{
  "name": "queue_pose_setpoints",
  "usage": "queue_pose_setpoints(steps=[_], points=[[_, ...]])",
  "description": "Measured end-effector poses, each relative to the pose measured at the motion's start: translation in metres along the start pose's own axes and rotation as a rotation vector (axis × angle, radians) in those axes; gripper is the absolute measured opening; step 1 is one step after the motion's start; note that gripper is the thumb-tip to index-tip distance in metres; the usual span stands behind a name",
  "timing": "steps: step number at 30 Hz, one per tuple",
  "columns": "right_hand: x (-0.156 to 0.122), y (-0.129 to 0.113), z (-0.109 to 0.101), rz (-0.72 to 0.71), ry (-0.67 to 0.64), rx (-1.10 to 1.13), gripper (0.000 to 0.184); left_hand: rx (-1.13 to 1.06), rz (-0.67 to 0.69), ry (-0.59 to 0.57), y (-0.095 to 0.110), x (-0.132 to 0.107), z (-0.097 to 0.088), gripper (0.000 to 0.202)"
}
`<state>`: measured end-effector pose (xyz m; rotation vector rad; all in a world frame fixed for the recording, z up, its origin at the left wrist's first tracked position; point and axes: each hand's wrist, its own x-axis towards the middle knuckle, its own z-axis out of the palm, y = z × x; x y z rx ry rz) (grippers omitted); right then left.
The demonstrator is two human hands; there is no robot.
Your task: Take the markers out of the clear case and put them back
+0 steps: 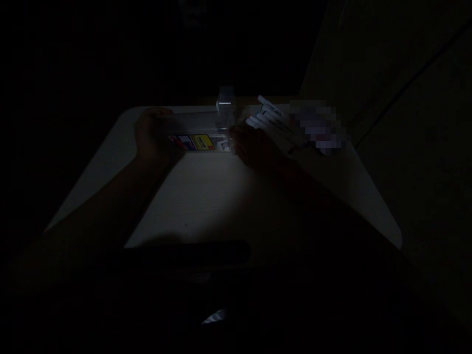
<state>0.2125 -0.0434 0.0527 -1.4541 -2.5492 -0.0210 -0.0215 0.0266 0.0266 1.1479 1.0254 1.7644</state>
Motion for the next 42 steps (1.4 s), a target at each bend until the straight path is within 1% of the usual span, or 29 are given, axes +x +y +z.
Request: queue_pose_setpoints(steps=[2, 4, 8, 11, 13, 16, 20, 23, 26, 29, 32, 35, 39, 42], points=[[0.000, -0.004, 0.002, -0.006, -0.018, 0.005, 0.051, -0.038, -0.039, 0.021, 0.000, 0.000, 0.000, 0.003], [0.000, -0.004, 0.005, 0.000, -0.041, -0.025, 0.046, -0.064, -0.075, 0.029, -0.001, 0.000, 0.001, 0.005], [0.000, 0.000, 0.006, -0.043, -0.049, -0.100, 0.034, -0.050, -0.059, 0.014, -0.005, 0.002, 0.000, 0.012], [0.001, 0.003, 0.005, -0.076, -0.022, -0.080, 0.029, -0.047, -0.058, 0.003, -0.005, 0.002, -0.001, 0.011], [0.002, 0.002, 0.005, -0.058, -0.014, -0.075, 0.029, -0.054, -0.063, 0.000, -0.003, 0.001, 0.000, 0.009], [0.002, -0.003, 0.006, 0.002, -0.037, -0.109, 0.033, -0.063, -0.055, 0.008, -0.002, -0.001, 0.000, 0.005], [0.002, -0.009, 0.006, 0.045, -0.044, -0.121, 0.038, -0.071, -0.061, 0.019, -0.003, 0.000, 0.000, 0.004], [0.002, -0.008, 0.005, 0.050, -0.041, -0.129, 0.042, -0.050, -0.052, 0.008, -0.005, 0.001, -0.002, 0.011], [0.002, -0.006, 0.005, 0.039, -0.005, -0.154, 0.045, -0.026, -0.039, -0.005, -0.007, 0.003, -0.003, 0.017], [0.002, -0.006, 0.007, 0.021, 0.008, -0.157, 0.044, -0.031, -0.058, -0.005, -0.008, 0.005, -0.004, 0.017], [0.002, -0.006, 0.011, 0.008, -0.018, -0.140, 0.043, -0.020, -0.061, 0.014, -0.008, 0.006, -0.005, 0.012], [0.002, -0.004, 0.014, 0.016, -0.009, -0.148, 0.041, -0.017, -0.051, 0.016, -0.006, 0.004, -0.003, 0.009], [0.002, -0.004, 0.011, 0.025, -0.025, -0.172, 0.040, -0.049, -0.034, 0.008, -0.003, 0.001, 0.000, 0.015], [0.002, -0.006, 0.006, 0.042, -0.038, -0.184, 0.039, -0.056, -0.057, 0.013, -0.002, 0.000, 0.001, 0.018]])
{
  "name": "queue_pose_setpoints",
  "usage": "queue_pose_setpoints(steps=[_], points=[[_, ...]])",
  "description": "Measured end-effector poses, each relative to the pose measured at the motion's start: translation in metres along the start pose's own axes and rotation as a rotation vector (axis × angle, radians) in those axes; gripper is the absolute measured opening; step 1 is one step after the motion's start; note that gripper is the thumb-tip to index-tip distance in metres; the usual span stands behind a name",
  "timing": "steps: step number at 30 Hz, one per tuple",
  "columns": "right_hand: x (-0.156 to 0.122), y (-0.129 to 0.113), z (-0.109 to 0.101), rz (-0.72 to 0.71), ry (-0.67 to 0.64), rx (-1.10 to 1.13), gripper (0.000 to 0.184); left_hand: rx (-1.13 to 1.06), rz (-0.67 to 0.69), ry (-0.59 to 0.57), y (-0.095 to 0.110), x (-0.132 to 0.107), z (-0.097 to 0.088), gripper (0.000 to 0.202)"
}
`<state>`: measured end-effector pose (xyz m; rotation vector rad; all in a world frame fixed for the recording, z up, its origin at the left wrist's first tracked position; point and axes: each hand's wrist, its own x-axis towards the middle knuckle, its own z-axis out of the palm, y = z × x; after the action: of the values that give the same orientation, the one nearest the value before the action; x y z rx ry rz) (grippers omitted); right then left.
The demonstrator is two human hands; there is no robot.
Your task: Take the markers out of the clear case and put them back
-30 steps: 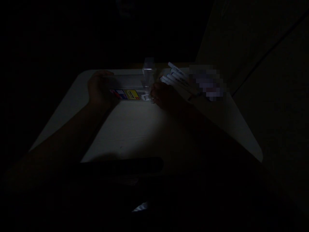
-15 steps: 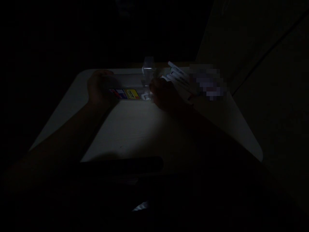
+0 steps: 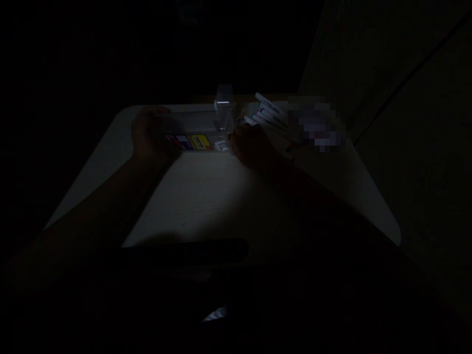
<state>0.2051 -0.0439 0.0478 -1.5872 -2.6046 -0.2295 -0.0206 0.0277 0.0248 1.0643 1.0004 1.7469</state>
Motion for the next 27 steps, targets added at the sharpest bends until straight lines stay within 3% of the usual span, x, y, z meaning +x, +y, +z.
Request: queue_pose_setpoints(steps=[5, 11, 19, 24, 27], points=[[0.002, -0.002, -0.001, -0.012, 0.082, -0.015, 0.042, 0.014, 0.011, -0.021, -0.001, 0.002, -0.002, 0.015], [0.002, -0.001, 0.010, -0.032, 0.052, 0.038, 0.038, -0.043, -0.046, 0.012, 0.001, 0.000, 0.000, 0.011], [0.003, -0.001, 0.003, 0.003, 0.057, 0.046, 0.033, -0.035, -0.066, 0.034, 0.004, 0.000, 0.000, 0.004], [-0.004, 0.029, -0.008, 0.038, 0.129, 0.128, 0.039, -0.033, -0.124, 0.087, 0.010, -0.004, 0.007, 0.016], [-0.008, 0.048, -0.012, 0.132, 0.166, 0.090, 0.047, -0.072, -0.148, 0.085, 0.012, -0.005, 0.008, 0.018]])
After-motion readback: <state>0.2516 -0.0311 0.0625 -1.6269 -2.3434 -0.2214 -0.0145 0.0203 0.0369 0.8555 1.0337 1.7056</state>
